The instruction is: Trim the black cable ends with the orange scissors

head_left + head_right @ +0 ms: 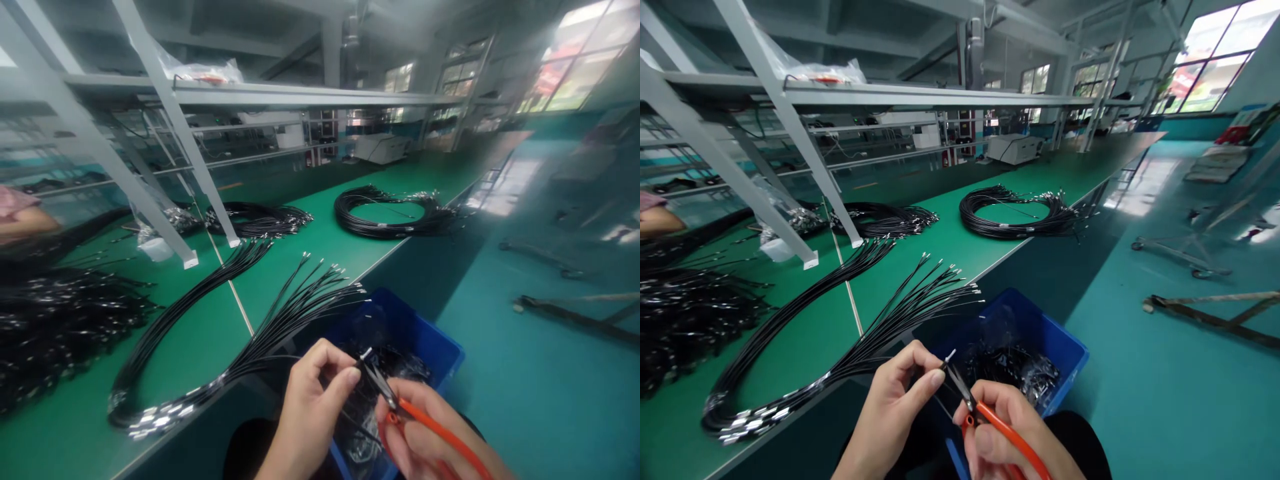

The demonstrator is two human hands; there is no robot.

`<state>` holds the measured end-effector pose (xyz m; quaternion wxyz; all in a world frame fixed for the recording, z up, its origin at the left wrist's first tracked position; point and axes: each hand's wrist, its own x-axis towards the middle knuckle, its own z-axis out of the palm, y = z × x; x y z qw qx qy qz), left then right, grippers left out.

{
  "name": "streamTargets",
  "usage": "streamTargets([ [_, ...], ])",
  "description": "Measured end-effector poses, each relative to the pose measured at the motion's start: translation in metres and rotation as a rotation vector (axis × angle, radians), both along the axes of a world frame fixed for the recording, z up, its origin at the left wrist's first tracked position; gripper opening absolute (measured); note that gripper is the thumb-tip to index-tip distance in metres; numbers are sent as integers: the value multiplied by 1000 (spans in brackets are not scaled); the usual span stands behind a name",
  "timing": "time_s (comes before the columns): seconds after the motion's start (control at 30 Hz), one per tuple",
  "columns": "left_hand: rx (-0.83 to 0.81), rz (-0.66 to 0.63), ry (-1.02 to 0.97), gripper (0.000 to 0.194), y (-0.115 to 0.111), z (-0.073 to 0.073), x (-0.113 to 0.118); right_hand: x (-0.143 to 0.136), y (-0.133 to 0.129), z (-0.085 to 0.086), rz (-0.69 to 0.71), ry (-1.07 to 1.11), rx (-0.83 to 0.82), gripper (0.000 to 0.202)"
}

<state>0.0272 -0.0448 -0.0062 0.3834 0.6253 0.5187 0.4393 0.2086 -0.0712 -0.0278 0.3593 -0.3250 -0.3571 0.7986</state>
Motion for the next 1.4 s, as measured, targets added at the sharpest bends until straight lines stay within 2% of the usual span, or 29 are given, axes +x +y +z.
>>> streamTargets([
  [0.07, 20, 24, 9, 14, -1, 0, 1, -6, 5, -2, -56, 23, 58, 38],
  [0.1, 51, 43, 29, 13, -3, -1, 3, -11, 8, -3, -164, 17, 97, 37],
  [0.2, 158, 88, 107, 12, -7, -4, 11, -27, 15, -1, -608, -80, 197, 36],
  [0.27, 201, 85, 146, 13, -9, -7, 17, -36, 19, 2, -748, -132, 198, 39],
  [0.4, 206, 64, 129, 14, -10, -6, 22, -45, 20, 6, -726, -151, 114, 40],
  [0.57, 90, 81, 50, 14, -8, 1, 19, -47, 16, 10, -707, -94, 82, 38],
  [0.7, -62, 63, -91, 16, -4, -2, 16, -47, 17, 13, -701, -99, 109, 38],
  [0.8, -192, -3, -224, 20, -1, -5, 13, -50, 17, 13, -729, -200, 166, 34],
  [0.87, -220, 0, -228, 20, 0, -5, 13, -52, 16, 10, -760, -294, 248, 30],
  [1.0, -110, 81, -21, 16, -5, -1, 18, -55, 14, 2, -826, -532, 397, 25],
  [1.1, 19, 135, 93, 16, -9, -3, 24, -55, 14, -3, -853, -632, 435, 25],
  [1.27, 101, 152, 123, 16, -13, -9, 27, -55, 13, -4, -876, -668, 433, 26],
  [1.4, 78, 149, 94, 15, -12, -8, 22, -59, 9, 0, -915, -831, 566, 23],
])
